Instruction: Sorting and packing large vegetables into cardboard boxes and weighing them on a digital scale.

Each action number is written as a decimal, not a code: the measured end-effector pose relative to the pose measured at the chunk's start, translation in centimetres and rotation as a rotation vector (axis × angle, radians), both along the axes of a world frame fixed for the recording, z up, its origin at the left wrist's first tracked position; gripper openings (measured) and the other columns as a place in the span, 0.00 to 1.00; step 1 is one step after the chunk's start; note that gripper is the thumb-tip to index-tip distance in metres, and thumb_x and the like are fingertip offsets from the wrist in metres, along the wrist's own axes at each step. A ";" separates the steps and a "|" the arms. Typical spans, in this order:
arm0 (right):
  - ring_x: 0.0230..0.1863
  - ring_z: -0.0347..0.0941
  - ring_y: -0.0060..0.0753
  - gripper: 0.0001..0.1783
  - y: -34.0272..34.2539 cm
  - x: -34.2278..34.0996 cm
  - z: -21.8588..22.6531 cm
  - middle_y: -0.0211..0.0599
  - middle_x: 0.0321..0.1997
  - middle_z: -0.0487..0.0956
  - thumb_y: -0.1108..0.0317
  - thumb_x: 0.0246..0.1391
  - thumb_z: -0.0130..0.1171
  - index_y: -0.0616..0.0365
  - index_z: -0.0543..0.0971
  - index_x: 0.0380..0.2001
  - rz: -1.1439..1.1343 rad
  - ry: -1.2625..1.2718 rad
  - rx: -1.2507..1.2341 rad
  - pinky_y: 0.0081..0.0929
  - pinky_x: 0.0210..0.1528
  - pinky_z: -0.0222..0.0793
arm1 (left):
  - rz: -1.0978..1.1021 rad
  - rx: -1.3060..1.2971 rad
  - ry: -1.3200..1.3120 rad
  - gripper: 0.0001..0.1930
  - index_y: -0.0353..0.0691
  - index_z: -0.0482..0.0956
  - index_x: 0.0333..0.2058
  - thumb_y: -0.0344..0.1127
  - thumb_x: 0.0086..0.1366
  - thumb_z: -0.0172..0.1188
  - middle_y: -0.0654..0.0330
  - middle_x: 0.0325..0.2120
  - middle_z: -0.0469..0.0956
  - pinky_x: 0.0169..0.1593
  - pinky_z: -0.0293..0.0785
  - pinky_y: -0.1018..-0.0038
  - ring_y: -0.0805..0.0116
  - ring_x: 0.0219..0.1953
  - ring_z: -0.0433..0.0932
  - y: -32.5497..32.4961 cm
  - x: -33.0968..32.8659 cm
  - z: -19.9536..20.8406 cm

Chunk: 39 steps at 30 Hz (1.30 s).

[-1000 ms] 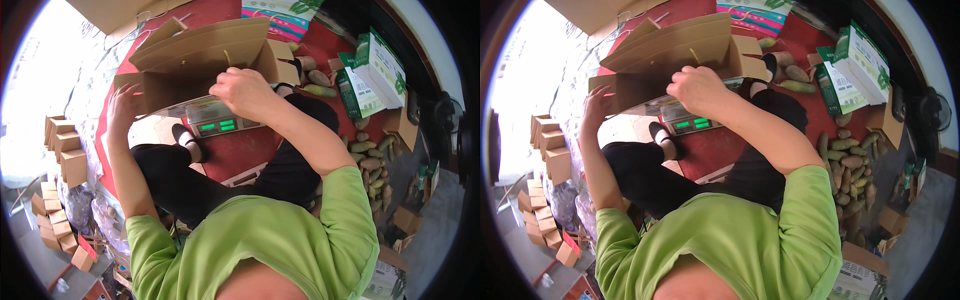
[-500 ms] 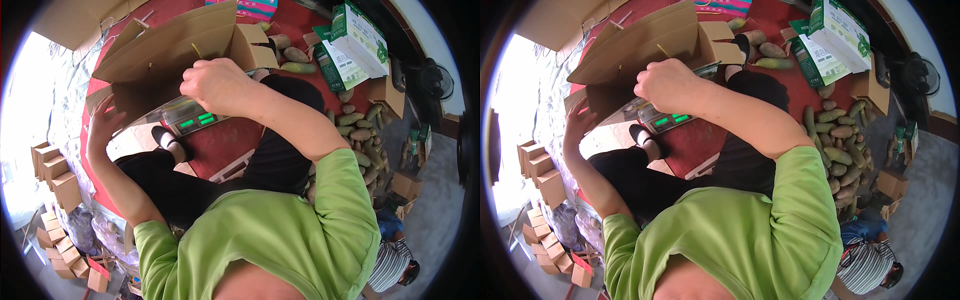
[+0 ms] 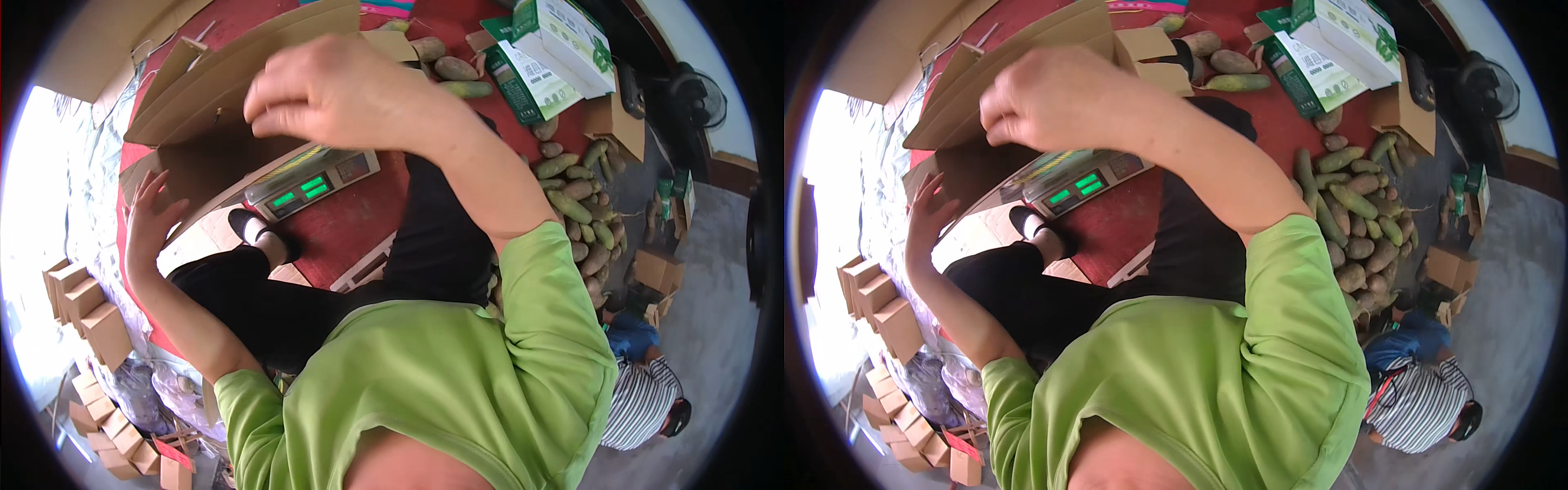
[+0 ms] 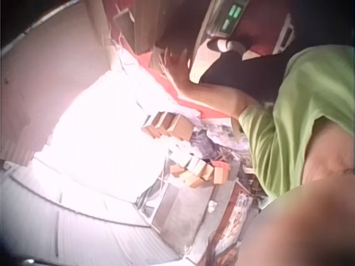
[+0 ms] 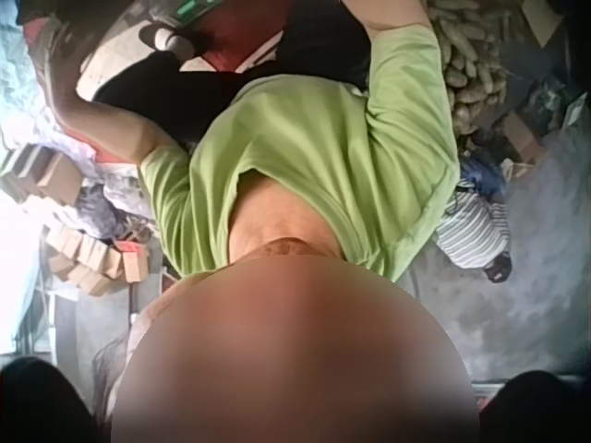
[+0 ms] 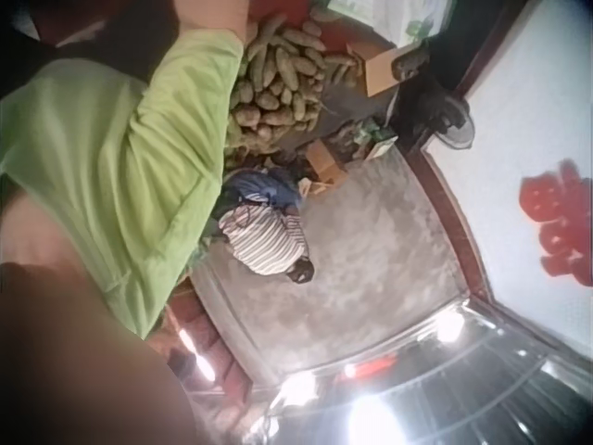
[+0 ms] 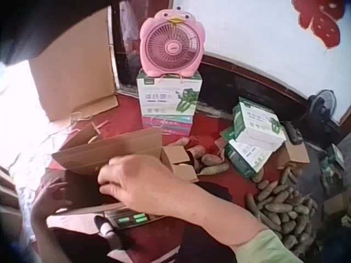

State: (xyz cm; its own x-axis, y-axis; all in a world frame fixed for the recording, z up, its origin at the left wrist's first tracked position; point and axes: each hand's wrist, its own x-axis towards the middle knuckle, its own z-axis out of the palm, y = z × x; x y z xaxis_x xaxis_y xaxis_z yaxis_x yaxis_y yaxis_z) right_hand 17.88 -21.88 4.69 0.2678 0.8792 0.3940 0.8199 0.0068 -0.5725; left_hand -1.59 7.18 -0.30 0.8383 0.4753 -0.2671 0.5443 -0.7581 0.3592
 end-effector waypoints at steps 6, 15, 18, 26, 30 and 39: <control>0.34 0.73 0.16 0.07 -7.6 3.0 5.1 0.29 0.29 0.79 0.74 0.54 0.59 0.64 0.79 0.36 -0.278 0.524 0.072 0.16 0.37 0.69 | 0.028 -0.220 -0.082 0.29 0.41 0.71 0.56 0.31 0.53 0.63 0.50 0.64 0.55 0.55 0.73 0.66 0.55 0.63 0.59 0.3 0.1 -0.5; 0.33 0.77 0.30 0.09 -20.1 4.8 -16.7 0.39 0.31 0.81 0.67 0.50 0.61 0.57 0.81 0.34 -0.792 0.438 -0.093 0.28 0.38 0.71 | 0.054 -0.257 -0.054 0.29 0.42 0.69 0.57 0.32 0.55 0.61 0.49 0.64 0.56 0.62 0.62 0.65 0.53 0.64 0.60 1.4 -0.2 -1.1; 0.41 0.76 0.51 0.14 -23.4 2.2 -25.5 0.45 0.37 0.81 0.61 0.46 0.63 0.53 0.81 0.37 -0.891 0.350 -0.552 0.43 0.43 0.72 | 0.058 -0.215 -0.034 0.28 0.42 0.70 0.57 0.32 0.55 0.60 0.49 0.64 0.56 0.62 0.61 0.64 0.53 0.64 0.60 1.3 -0.2 -1.2; 0.58 0.65 0.46 0.24 -26.7 -4.4 -35.7 0.37 0.55 0.72 0.57 0.49 0.59 0.49 0.72 0.51 -0.886 0.253 -1.110 0.46 0.51 0.68 | 0.061 -0.229 -0.068 0.29 0.41 0.71 0.56 0.29 0.53 0.61 0.50 0.64 0.57 0.66 0.55 0.64 0.56 0.67 0.54 1.3 -0.3 -1.4; 0.58 0.65 0.41 0.23 -26.7 -5.8 -37.4 0.36 0.55 0.70 0.58 0.53 0.55 0.48 0.69 0.52 -0.869 0.137 -1.106 0.47 0.53 0.65 | 0.055 -0.214 -0.081 0.31 0.42 0.73 0.55 0.27 0.48 0.64 0.52 0.64 0.57 0.67 0.51 0.64 0.57 0.68 0.51 0.4 -0.2 -0.7; 0.55 0.67 0.42 0.17 -27.2 -7.3 -41.5 0.34 0.50 0.72 0.61 0.50 0.57 0.50 0.72 0.44 -0.782 0.112 -1.339 0.46 0.51 0.66 | -0.032 0.041 0.046 0.34 0.48 0.75 0.53 0.32 0.41 0.70 0.59 0.65 0.56 0.68 0.46 0.56 0.56 0.69 0.46 -1.5 0.5 0.4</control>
State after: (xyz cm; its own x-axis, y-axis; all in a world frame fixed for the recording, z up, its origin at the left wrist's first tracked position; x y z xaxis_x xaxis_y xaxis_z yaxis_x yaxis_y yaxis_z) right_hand 10.56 -49.10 -36.79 0.7846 0.1924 -0.5894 0.3290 -0.9349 0.1328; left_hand -1.14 5.67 0.07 0.8405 0.4597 -0.2868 0.5347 -0.7890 0.3025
